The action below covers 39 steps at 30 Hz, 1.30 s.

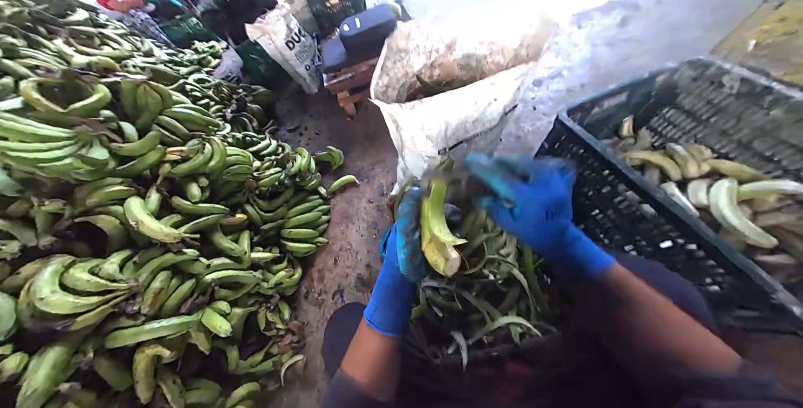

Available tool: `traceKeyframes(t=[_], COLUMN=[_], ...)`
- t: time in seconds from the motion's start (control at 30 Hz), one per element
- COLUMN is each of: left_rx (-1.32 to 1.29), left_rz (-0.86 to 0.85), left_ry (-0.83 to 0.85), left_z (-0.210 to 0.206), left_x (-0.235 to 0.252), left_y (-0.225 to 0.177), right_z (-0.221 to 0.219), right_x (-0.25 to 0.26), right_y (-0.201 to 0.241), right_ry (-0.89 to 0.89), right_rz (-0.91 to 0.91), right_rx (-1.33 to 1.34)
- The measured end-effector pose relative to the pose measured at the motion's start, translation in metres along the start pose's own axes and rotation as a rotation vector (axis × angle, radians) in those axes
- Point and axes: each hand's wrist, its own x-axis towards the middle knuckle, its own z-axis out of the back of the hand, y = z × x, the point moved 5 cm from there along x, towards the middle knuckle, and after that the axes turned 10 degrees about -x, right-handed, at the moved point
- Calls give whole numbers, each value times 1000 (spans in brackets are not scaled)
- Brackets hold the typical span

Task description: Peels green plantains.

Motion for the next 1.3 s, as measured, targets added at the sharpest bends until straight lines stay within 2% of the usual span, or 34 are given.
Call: traceKeyframes(t=[0.07, 0.13, 0.23, 0.3, 0.33, 0.4, 0.47, 0.5, 0.57, 0.67, 0.7, 0.73, 0.77, 0.8, 0.9, 0.93, 1.0, 1.07, 1.2, 1.23, 1.3], left_rx=[-11, 98, 268, 283, 269, 228, 199, 167, 87, 3, -31, -36, -14, 16, 208, 282, 363, 242, -123, -142, -29], left_rz=[50, 30, -210, -318, -296, -87, 152, 182, 56, -438, -555, -603, -561, -443, 88, 213, 278, 125, -477, -555, -462], left_ry=[-46, -132, -162, -147, -91, 31, 141, 158, 80, -217, -258, -260, -199, -85, 231, 278, 282, 170, -255, -287, -192], left_z=[2, 11, 30, 32, 29, 21, 16, 16, 21, 23, 21, 18, 15, 14, 19, 23, 33, 40, 26, 19, 11], left_x=[-2, 2, 10, 9, 7, 6, 8, 8, 13, 13, 11, 7, 4, 2, 8, 8, 12, 21, 31, 30, 24], left_y=[6, -1, -20, -23, -19, -3, 13, 17, 11, -17, -23, -25, -22, -16, -4, -2, -1, -5, -27, -29, -22], right_z=[-2, 0, -6, -11, -12, -13, -14, -15, -16, -11, -9, -7, -7, -8, -15, -17, -22, -21, -13, -11, -12], right_x=[21, 22, -13, -30, -27, -7, 16, 21, 14, -21, -29, -30, -24, -15, 19, 25, 25, 12, -26, -25, -6], right_y=[-31, -34, 14, 35, 34, 16, -10, -17, -9, 33, 42, 45, 41, 33, -3, -13, -21, -10, 32, 34, 23], right_ry=[-39, -1, 154, 236, 190, 21, -45, -47, 12, -5, -10, -13, -9, 8, 50, 60, 76, 79, -96, -126, -83], right_rz=[-163, -197, 18, 82, 80, 30, -66, -103, -109, 81, 133, 165, 177, 165, 75, 40, -37, -72, 120, 146, 134], right_rx=[-96, -80, 181, 267, 240, 121, 10, -24, -4, 105, 127, 136, 149, 161, 118, 78, 32, 38, 39, 38, 86])
